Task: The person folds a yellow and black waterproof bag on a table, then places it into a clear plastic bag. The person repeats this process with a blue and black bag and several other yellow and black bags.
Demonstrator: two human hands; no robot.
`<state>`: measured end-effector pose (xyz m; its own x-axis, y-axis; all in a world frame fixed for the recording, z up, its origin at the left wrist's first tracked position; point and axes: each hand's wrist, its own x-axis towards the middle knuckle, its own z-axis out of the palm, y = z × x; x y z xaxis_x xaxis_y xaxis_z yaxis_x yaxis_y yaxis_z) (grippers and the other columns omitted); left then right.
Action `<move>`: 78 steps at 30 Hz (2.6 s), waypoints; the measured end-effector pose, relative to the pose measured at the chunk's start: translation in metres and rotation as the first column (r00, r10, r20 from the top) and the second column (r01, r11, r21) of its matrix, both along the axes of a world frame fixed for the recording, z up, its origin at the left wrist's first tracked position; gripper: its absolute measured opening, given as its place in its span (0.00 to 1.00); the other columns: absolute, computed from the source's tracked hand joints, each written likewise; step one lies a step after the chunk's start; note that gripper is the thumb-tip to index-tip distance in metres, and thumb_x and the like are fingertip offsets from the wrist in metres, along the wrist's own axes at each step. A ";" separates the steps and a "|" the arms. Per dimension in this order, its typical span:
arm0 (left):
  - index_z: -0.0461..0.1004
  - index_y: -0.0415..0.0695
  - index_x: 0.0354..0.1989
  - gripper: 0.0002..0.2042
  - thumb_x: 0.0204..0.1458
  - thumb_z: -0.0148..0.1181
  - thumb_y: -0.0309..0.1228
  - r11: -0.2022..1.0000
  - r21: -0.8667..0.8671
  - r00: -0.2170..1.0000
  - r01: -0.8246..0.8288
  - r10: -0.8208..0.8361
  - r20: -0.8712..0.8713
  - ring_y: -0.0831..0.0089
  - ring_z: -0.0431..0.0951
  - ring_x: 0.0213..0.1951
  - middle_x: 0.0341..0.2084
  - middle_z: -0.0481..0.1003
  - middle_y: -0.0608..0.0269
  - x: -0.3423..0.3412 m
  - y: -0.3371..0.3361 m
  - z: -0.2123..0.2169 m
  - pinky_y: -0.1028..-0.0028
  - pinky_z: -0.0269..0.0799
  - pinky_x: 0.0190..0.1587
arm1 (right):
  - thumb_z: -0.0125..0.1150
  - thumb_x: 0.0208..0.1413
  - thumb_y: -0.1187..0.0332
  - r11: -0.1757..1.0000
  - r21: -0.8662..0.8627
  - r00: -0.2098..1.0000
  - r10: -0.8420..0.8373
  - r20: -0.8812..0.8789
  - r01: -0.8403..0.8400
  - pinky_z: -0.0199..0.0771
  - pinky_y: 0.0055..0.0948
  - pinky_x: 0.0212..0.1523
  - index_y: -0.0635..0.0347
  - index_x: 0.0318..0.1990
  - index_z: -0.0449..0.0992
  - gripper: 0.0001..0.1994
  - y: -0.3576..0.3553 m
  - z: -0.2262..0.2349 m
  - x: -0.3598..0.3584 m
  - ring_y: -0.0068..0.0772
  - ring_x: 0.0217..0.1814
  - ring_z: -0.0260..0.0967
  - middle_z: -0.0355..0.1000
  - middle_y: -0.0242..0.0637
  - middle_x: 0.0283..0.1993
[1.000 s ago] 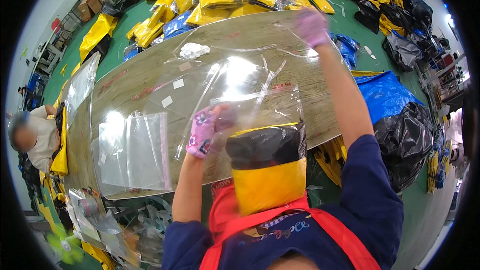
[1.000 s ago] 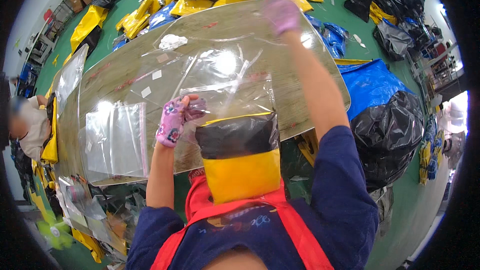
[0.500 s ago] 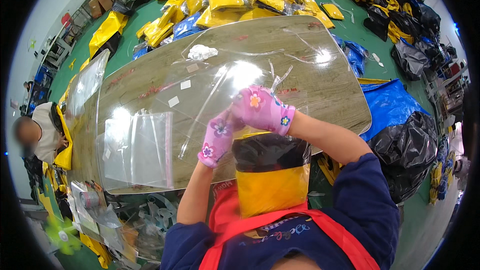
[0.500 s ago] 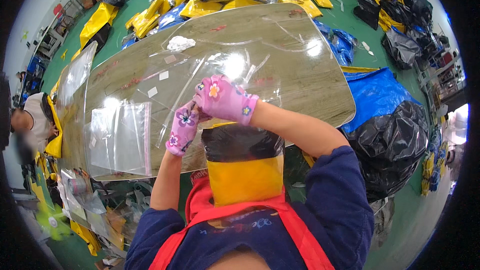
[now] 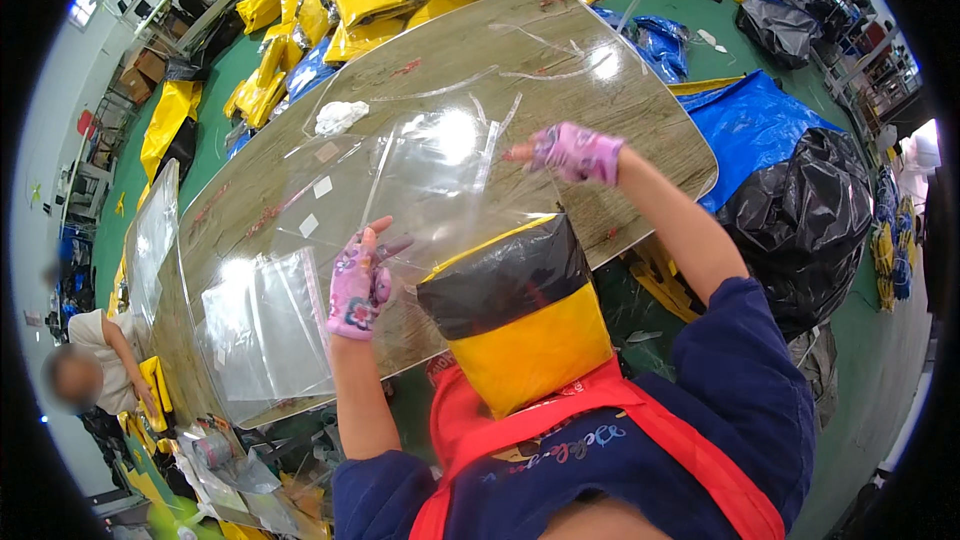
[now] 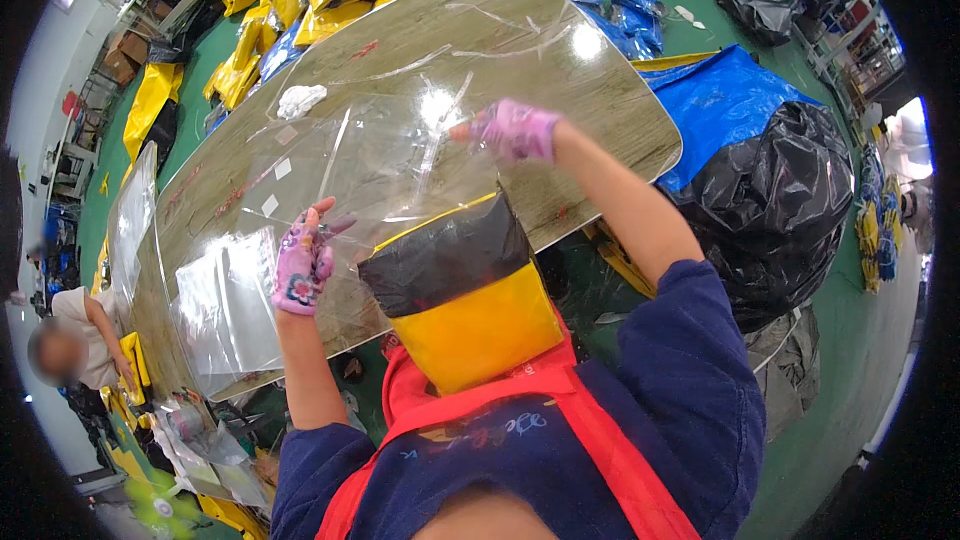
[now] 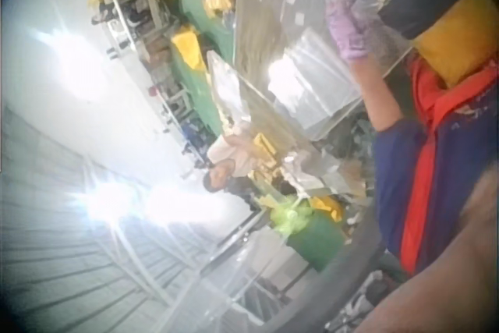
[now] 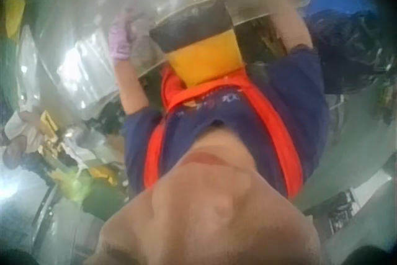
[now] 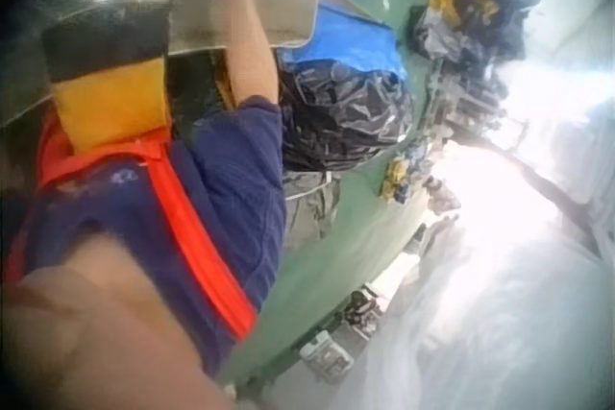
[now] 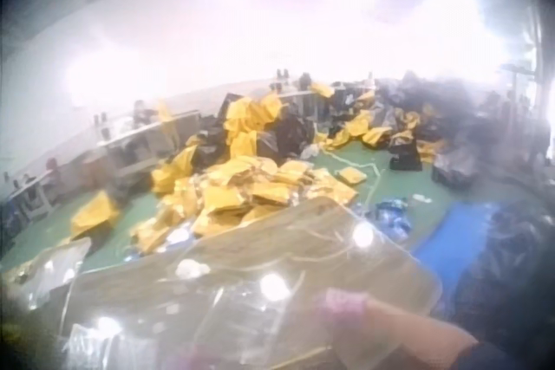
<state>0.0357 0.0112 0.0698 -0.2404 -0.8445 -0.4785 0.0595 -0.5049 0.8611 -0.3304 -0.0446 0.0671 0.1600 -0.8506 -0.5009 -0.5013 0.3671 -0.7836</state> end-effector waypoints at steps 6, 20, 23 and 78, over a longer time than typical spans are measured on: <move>0.70 0.40 0.44 0.13 0.61 0.51 0.38 0.979 -0.094 0.877 -0.183 0.119 -0.466 0.52 0.70 0.56 0.60 0.63 0.46 0.001 0.042 -0.028 0.59 0.70 0.56 | 0.57 0.59 0.57 0.995 -0.016 0.737 -0.060 0.674 0.095 0.67 0.28 0.55 0.62 0.45 0.77 0.17 0.083 0.005 0.005 0.31 0.54 0.70 0.65 0.39 0.62; 0.68 0.49 0.58 0.26 0.47 0.57 0.26 0.421 -0.622 0.659 0.660 0.073 0.749 0.48 0.53 0.66 0.64 0.58 0.54 -0.053 0.028 -0.006 0.54 0.49 0.67 | 0.58 0.49 0.57 0.574 -0.606 0.726 -0.028 -0.687 -0.551 0.63 0.44 0.50 0.49 0.46 0.74 0.16 0.148 0.009 0.024 0.38 0.50 0.65 0.70 0.32 0.48; 0.61 0.42 0.63 0.31 0.48 0.58 0.34 0.386 -0.561 0.580 0.732 0.077 0.811 0.44 0.52 0.66 0.64 0.57 0.49 -0.099 0.048 -0.071 0.54 0.47 0.67 | 0.52 0.57 0.54 0.406 -0.786 0.879 0.110 -0.464 -0.466 0.57 0.42 0.61 0.40 0.62 0.64 0.24 0.161 -0.055 0.037 0.38 0.66 0.58 0.63 0.33 0.64; 0.65 0.41 0.55 0.20 0.52 0.56 0.26 0.590 -0.611 0.283 0.527 0.557 0.781 0.49 0.77 0.40 0.40 0.74 0.45 0.108 0.057 -0.075 0.59 0.72 0.41 | 0.60 0.51 0.47 0.853 -0.432 0.605 -0.514 -0.608 0.292 0.70 0.45 0.46 0.61 0.45 0.71 0.26 0.163 -0.050 -0.080 0.53 0.46 0.72 0.74 0.51 0.41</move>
